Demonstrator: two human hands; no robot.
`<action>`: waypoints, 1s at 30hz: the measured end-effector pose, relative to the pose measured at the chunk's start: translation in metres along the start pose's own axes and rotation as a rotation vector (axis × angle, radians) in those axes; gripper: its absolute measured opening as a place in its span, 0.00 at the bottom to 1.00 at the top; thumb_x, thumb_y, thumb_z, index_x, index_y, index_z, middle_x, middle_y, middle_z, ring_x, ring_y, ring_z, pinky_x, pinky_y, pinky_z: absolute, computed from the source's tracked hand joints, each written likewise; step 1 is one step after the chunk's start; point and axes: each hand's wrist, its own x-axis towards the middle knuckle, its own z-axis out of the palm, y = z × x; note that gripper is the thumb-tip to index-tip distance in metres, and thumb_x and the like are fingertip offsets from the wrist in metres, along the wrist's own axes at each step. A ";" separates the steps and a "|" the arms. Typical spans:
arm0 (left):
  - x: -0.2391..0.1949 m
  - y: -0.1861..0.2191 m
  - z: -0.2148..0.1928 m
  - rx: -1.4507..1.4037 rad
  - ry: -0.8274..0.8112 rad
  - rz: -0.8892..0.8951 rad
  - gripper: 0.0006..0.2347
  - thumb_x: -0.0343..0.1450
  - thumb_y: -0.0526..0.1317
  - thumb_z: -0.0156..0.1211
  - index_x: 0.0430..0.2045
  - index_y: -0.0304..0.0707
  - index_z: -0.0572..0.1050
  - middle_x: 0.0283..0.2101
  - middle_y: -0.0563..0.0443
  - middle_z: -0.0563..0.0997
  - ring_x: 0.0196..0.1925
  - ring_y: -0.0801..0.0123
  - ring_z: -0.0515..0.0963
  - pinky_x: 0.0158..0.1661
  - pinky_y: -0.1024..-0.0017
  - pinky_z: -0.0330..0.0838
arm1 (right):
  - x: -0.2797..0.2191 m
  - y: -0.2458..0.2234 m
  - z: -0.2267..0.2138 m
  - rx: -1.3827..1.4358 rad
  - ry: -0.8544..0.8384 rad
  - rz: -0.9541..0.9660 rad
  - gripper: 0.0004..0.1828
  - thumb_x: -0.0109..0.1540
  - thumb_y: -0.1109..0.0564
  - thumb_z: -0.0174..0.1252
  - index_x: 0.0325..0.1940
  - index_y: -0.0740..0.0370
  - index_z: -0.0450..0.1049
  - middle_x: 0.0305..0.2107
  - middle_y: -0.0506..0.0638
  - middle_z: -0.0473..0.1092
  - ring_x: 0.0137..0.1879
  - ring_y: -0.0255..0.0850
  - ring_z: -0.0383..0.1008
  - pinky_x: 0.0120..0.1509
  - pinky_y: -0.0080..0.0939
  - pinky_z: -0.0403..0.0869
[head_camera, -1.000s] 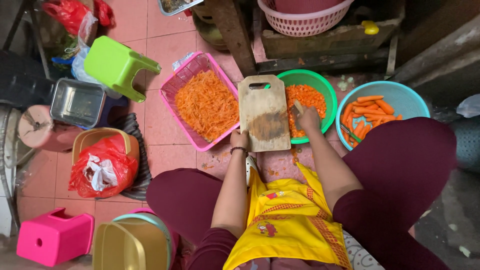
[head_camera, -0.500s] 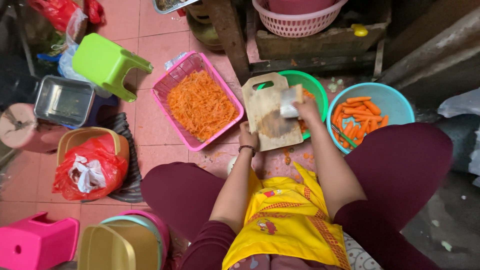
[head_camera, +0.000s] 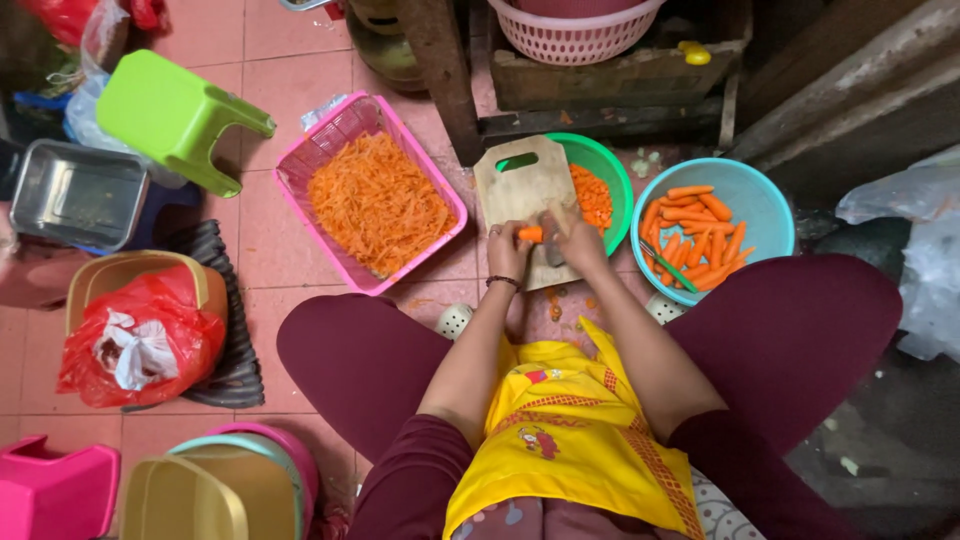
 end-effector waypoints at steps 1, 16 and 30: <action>-0.002 0.011 -0.002 -0.003 -0.002 0.001 0.17 0.60 0.34 0.74 0.42 0.51 0.79 0.40 0.46 0.72 0.39 0.52 0.83 0.46 0.63 0.79 | 0.006 0.008 0.007 -0.002 0.002 0.002 0.27 0.63 0.55 0.58 0.66 0.64 0.69 0.51 0.74 0.73 0.63 0.69 0.70 0.66 0.66 0.70; -0.007 0.047 0.010 -0.137 -0.005 -0.023 0.10 0.60 0.35 0.76 0.30 0.48 0.82 0.33 0.50 0.77 0.37 0.60 0.83 0.43 0.67 0.79 | -0.006 0.004 -0.013 -0.242 0.060 -0.114 0.14 0.67 0.54 0.50 0.56 0.57 0.69 0.48 0.67 0.75 0.53 0.69 0.76 0.58 0.68 0.74; -0.006 0.050 0.004 -0.196 0.003 -0.119 0.09 0.60 0.35 0.77 0.29 0.45 0.82 0.28 0.52 0.75 0.33 0.67 0.81 0.42 0.71 0.77 | 0.015 0.010 0.003 -0.342 -0.056 -0.135 0.14 0.69 0.55 0.46 0.59 0.53 0.64 0.49 0.63 0.75 0.52 0.67 0.78 0.56 0.68 0.74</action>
